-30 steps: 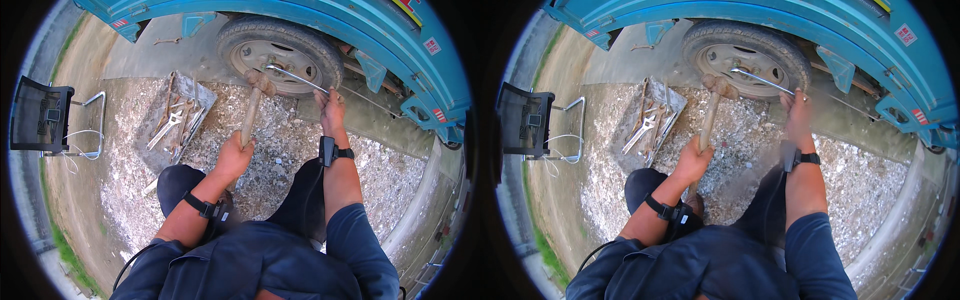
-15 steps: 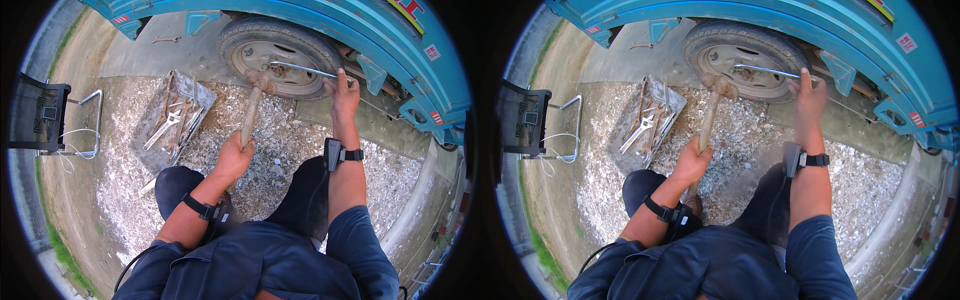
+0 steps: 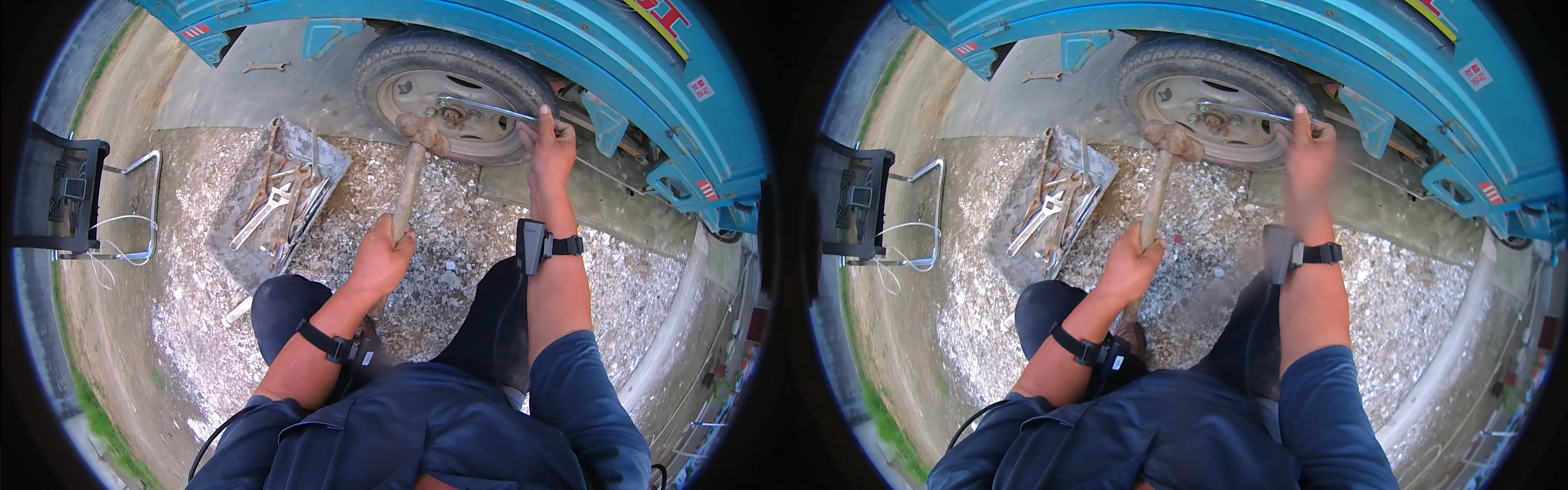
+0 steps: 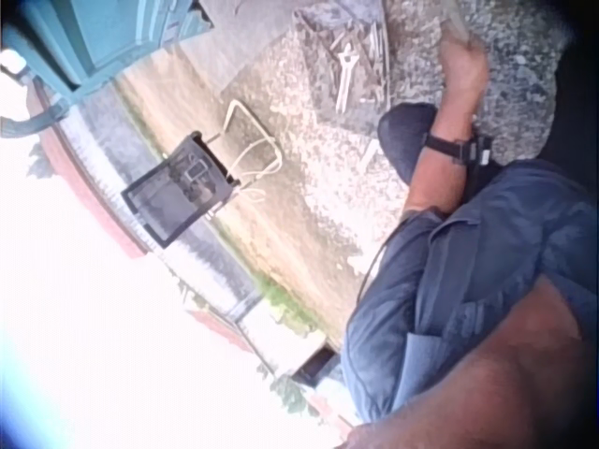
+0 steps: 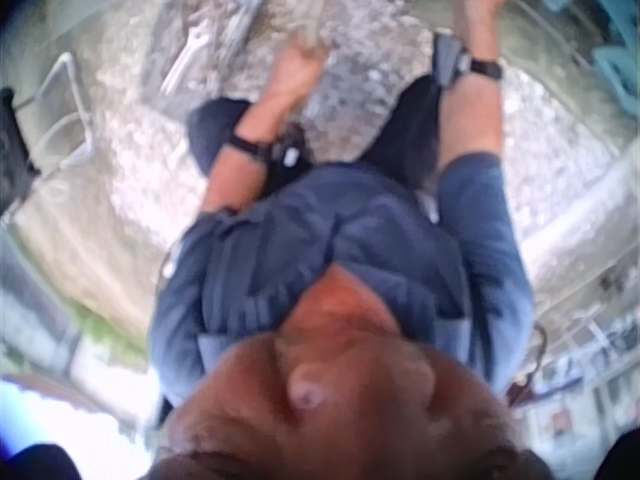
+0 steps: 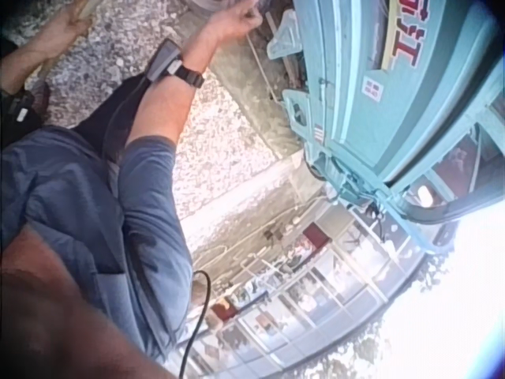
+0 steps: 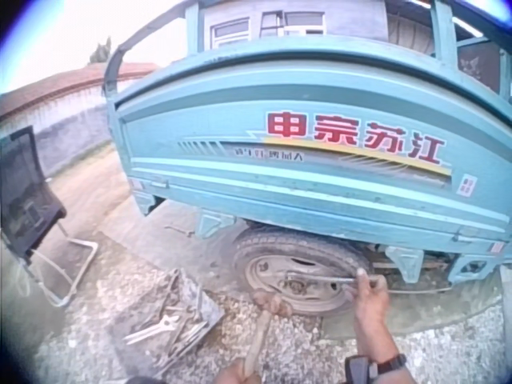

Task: The person uses a wrench and a hammer to loosen nuts on a wheel of a three-wheeled vehicle and removes rubber trim from the top edge of the vehicle's bed.

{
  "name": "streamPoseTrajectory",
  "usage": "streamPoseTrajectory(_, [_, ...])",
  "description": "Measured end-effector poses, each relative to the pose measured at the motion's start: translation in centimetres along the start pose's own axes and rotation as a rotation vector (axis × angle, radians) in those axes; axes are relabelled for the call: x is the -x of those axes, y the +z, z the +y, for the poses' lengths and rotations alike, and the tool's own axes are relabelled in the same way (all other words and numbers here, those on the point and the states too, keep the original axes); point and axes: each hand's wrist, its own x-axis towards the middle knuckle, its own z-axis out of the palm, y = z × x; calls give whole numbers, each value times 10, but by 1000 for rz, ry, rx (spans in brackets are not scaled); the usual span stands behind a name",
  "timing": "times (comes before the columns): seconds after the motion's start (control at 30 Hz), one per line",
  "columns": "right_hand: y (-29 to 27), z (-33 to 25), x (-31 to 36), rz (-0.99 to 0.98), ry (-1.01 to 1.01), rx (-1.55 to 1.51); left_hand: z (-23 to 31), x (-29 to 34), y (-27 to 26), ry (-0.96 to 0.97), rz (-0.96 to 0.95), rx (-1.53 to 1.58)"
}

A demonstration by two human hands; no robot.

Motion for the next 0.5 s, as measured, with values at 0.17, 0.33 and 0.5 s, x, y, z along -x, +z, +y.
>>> streamPoseTrajectory(0.17, [-8,10,-8,36,67,-10,-1,0,-1,3,6,-31])
streamPoseTrajectory(0.33, [-43,22,-28,-28,-116,571,0,-3,4,-3,13,-38])
streamPoseTrajectory(0.5, [-52,15,-31,-17,-470,1063,3,-5,7,27,-55,-102])
